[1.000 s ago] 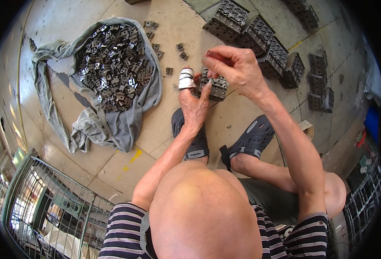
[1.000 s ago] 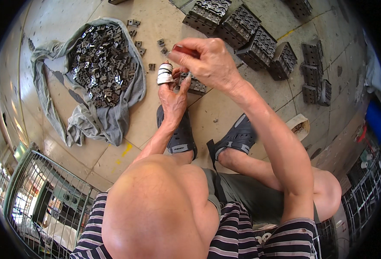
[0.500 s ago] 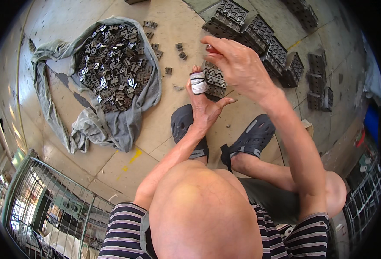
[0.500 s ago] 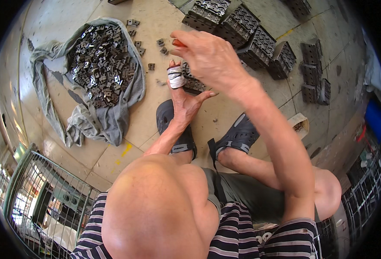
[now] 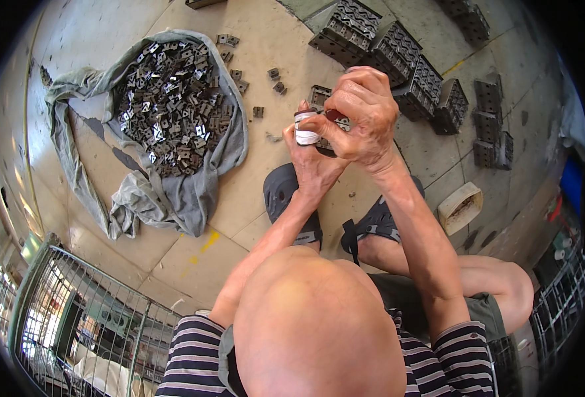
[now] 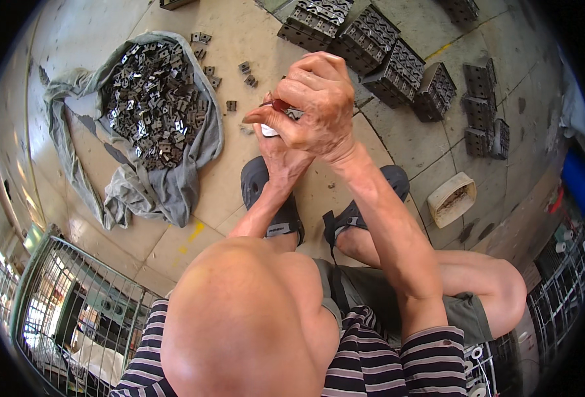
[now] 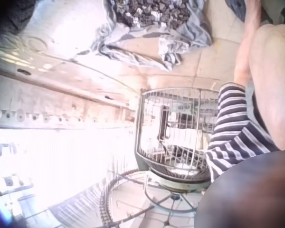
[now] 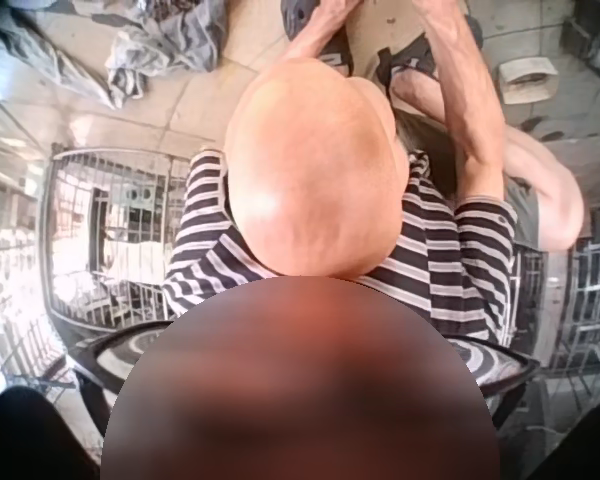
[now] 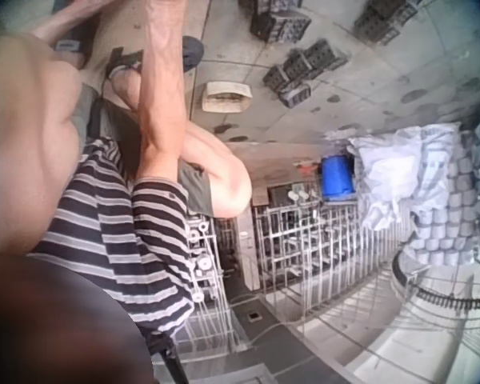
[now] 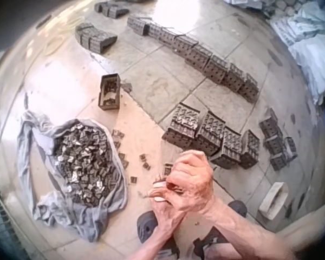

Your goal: The person sits on the floor and uses a red-handled tool to insert small metal pieces into a larger metal block. They repeatedly pick up pieces from a cloth pile and place them into the block, occasionally adjusting the block's position.

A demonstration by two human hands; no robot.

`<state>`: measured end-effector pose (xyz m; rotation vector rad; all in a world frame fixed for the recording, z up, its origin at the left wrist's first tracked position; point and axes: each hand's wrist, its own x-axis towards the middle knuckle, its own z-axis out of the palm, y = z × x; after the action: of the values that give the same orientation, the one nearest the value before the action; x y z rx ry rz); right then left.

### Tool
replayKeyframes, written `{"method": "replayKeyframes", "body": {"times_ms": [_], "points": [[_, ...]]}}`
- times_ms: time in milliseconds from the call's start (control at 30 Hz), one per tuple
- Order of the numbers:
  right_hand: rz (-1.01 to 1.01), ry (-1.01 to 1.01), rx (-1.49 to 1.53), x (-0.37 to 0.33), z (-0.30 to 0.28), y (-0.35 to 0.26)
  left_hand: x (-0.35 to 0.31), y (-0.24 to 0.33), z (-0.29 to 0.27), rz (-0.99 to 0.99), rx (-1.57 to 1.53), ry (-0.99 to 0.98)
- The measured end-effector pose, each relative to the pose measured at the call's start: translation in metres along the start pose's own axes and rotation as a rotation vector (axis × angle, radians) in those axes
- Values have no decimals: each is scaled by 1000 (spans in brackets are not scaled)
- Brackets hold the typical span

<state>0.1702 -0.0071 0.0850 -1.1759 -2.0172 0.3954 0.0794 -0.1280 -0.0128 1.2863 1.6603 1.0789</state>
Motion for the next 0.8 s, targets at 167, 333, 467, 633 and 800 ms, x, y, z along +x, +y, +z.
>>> {"method": "replayKeyframes", "body": {"times_ms": [167,333,467,633,800], "points": [[-29,-28,-81,11,-3,3,0,5,-4,-112,23,-63],[130,-111,-341,9,7,-29,-2,-1,-6,-147,-53,-50],[392,-97,-727,7,20,-44,-2,-1,1,-160,-220,11],[300,257,-270,-5,42,-51,2,2,-8,53,190,-78],[80,69,14,-7,19,-21,6,-1,-4,89,115,-4]]}}
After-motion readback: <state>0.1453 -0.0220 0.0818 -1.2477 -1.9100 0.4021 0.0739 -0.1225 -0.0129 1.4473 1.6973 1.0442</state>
